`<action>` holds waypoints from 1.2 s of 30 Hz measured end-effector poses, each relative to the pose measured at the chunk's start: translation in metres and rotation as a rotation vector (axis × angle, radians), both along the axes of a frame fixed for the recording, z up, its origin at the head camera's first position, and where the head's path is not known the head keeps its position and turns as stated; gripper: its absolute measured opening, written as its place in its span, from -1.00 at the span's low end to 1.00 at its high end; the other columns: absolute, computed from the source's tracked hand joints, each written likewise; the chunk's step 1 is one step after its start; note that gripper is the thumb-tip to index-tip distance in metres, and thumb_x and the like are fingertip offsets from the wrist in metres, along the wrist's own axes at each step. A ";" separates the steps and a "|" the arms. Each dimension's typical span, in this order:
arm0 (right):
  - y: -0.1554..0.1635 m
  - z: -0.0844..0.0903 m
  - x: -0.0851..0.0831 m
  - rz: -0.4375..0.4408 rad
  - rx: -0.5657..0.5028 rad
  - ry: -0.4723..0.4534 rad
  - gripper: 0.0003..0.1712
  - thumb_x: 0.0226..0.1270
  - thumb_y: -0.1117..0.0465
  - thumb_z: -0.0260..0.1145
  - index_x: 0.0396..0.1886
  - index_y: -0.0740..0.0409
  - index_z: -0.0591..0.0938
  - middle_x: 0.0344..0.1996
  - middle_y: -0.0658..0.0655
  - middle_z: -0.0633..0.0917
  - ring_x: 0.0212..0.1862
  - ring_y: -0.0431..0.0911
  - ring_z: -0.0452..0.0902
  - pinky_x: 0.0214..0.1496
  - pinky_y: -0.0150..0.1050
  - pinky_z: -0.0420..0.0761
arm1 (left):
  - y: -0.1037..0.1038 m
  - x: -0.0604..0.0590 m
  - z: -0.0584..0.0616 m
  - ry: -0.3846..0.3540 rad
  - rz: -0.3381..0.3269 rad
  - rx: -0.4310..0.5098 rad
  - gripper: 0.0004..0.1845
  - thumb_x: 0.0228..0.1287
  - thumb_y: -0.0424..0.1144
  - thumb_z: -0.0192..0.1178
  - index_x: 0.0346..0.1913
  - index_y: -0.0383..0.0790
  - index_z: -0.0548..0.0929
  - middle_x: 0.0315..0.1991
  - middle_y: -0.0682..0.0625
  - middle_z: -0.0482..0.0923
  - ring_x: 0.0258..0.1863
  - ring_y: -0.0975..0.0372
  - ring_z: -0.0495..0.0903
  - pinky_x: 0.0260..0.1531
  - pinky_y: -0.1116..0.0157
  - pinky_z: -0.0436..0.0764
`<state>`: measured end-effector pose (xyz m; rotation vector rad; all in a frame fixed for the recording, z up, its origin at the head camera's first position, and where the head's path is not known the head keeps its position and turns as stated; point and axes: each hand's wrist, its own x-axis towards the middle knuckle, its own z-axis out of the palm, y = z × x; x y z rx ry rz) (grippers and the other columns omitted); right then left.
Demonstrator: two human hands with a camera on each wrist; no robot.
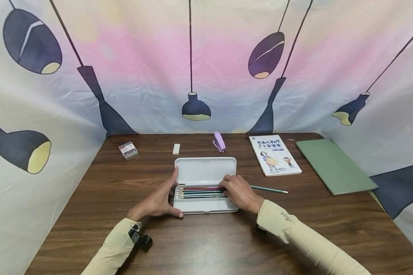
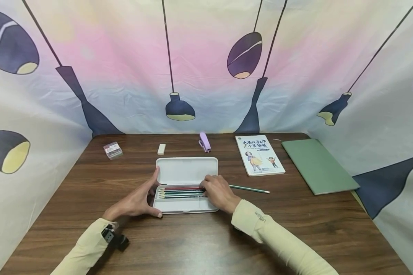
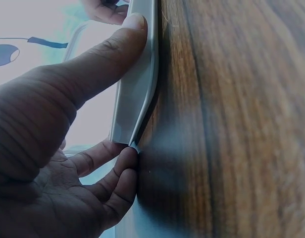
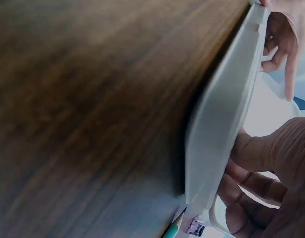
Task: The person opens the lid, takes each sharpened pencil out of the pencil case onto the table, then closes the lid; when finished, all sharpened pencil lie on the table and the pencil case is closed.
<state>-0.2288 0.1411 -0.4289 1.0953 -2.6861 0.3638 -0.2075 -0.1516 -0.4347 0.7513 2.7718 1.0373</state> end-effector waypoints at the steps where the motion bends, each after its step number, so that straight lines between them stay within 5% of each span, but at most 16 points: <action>1: 0.000 -0.001 0.000 0.001 0.014 0.012 -0.79 0.05 0.25 0.39 -0.26 0.09 0.68 -0.38 -0.02 0.56 -0.33 -0.15 0.47 -0.28 -0.23 0.40 | 0.000 0.000 0.000 -0.003 0.002 -0.003 0.51 -0.50 0.10 0.55 0.42 -0.13 -0.39 -0.04 -0.06 0.40 -0.23 0.19 0.40 -0.21 0.23 0.42; 12: -0.003 -0.008 0.005 0.000 0.034 0.105 -0.86 0.10 0.33 0.32 -0.30 0.12 0.68 -0.47 -0.01 0.55 -0.39 -0.15 0.47 -0.34 -0.26 0.37 | -0.001 0.002 -0.001 -0.015 0.011 0.009 0.51 -0.51 0.11 0.54 0.42 -0.09 -0.39 -0.04 -0.08 0.40 -0.25 0.18 0.40 -0.24 0.22 0.42; 23: 0.001 -0.010 0.005 -0.005 0.026 0.092 -0.72 0.05 0.45 0.26 -0.25 0.08 0.68 -0.45 0.00 0.55 -0.40 -0.16 0.45 -0.39 -0.30 0.30 | 0.001 -0.001 0.000 -0.015 0.008 0.013 0.51 -0.51 0.08 0.55 0.42 -0.08 -0.39 -0.03 -0.07 0.40 -0.23 0.18 0.40 -0.22 0.21 0.41; 30: 0.003 -0.006 0.004 -0.017 -0.031 0.095 -0.63 -0.03 0.52 0.21 -0.26 0.06 0.67 -0.44 -0.01 0.54 -0.37 -0.16 0.46 -0.35 -0.27 0.33 | 0.001 -0.001 0.001 -0.028 0.021 0.004 0.52 -0.53 0.06 0.57 0.42 -0.05 -0.38 -0.04 -0.04 0.40 -0.23 0.19 0.40 -0.21 0.22 0.41; 36: 0.006 -0.003 0.004 -0.067 -0.134 0.039 -0.71 0.08 0.47 0.22 -0.27 0.05 0.67 -0.42 0.01 0.58 -0.34 -0.20 0.44 -0.30 -0.25 0.33 | 0.000 0.000 0.000 -0.031 0.020 0.000 0.52 -0.53 0.06 0.57 0.42 -0.04 -0.39 -0.01 -0.07 0.39 -0.21 0.16 0.39 -0.21 0.21 0.40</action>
